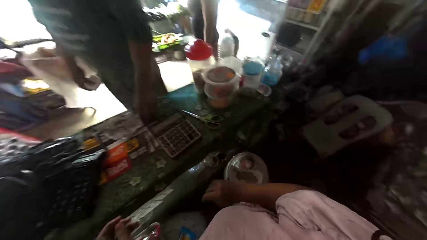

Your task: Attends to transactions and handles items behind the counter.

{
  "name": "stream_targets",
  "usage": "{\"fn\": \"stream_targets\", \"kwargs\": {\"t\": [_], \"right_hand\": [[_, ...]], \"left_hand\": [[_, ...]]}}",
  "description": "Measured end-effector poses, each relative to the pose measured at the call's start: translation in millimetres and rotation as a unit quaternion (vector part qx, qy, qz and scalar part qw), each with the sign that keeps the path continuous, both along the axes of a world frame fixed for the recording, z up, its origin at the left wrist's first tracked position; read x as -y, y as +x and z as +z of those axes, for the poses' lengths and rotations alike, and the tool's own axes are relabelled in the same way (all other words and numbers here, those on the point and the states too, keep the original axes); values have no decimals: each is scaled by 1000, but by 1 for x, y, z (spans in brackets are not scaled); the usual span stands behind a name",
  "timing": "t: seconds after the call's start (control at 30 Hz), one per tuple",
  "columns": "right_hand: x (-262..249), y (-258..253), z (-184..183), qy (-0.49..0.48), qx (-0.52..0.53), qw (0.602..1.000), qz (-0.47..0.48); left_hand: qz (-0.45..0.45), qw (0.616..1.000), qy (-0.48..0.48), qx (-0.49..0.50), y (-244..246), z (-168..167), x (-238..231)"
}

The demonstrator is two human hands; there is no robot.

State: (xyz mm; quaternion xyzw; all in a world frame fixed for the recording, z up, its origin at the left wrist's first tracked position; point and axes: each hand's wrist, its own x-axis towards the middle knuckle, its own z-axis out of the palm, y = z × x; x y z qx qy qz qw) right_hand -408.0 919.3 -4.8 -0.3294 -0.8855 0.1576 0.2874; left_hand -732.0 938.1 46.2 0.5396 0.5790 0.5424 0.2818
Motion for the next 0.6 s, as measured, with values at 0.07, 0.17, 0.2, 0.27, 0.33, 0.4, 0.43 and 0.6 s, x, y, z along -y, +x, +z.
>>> {"fn": "stream_targets", "kwargs": {"t": [0.07,0.17,0.2,0.27,0.33,0.4,0.43,0.6], "right_hand": [[48,32,-20,-53,3,995,-90],[117,79,-46,-222,21,946,-234],[136,94,-53,-294,29,918,-265],[170,122,-64,-374,64,874,-304],[192,143,-66,-416,103,848,-312],[204,159,-63,-446,121,829,-316],[208,167,-65,-450,114,823,-327],[211,219,-66,-465,60,790,-395]], "left_hand": [[-76,997,24,-2,24,-1,-12],[-158,986,45,11,71,-4,-17],[-176,983,48,21,89,-4,-15],[-197,978,48,39,130,-2,-5],[-226,971,48,54,169,-1,3],[-272,959,53,55,200,-8,6],[-294,953,57,49,213,-12,5],[-358,926,112,31,291,-9,-22]]}}
